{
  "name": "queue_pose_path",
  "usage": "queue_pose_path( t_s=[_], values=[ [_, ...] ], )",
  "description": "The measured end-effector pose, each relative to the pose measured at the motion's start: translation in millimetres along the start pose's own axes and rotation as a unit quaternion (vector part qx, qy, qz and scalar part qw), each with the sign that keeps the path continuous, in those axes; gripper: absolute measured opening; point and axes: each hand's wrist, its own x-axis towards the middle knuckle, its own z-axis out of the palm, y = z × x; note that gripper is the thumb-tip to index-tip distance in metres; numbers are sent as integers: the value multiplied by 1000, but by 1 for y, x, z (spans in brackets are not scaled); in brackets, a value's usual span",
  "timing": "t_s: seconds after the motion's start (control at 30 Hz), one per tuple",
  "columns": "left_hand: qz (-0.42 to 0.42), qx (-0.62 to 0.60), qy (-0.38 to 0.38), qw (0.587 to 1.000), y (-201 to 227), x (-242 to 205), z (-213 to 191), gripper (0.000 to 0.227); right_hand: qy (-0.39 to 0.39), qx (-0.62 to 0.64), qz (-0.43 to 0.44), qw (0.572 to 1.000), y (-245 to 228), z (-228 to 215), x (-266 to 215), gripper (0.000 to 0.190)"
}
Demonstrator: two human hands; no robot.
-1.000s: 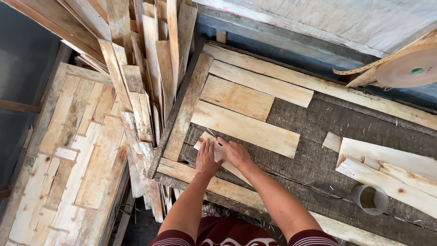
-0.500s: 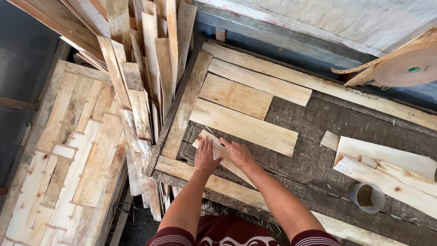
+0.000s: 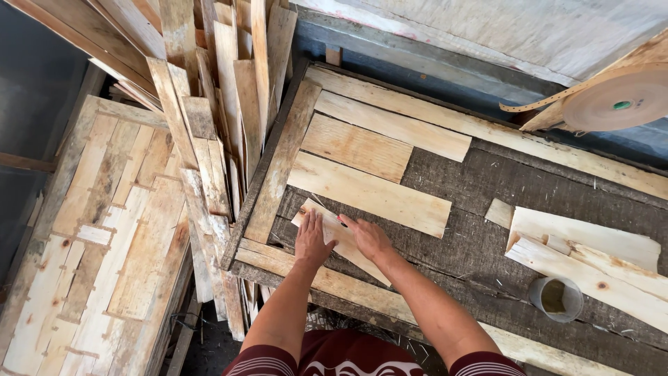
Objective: Scoring and breaking thin wood strips with a utility knife to fit a pattern on a wooden surface.
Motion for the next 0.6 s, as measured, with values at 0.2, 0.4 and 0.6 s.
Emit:
queue_pose_path(
  t_s=[0.2, 0.4, 0.6],
  values=[
    [4, 0, 13, 1000, -1, 1, 4, 105, 18, -15, 3, 1000, 22, 30, 3, 76],
    [3, -6, 19, 1000, -1, 0, 6, 105, -31, -11, 42, 999, 15, 13, -7, 78],
    [0, 1, 9, 1000, 0, 0, 4, 105, -48, 13, 57, 997, 5, -5, -21, 82]
  ],
)
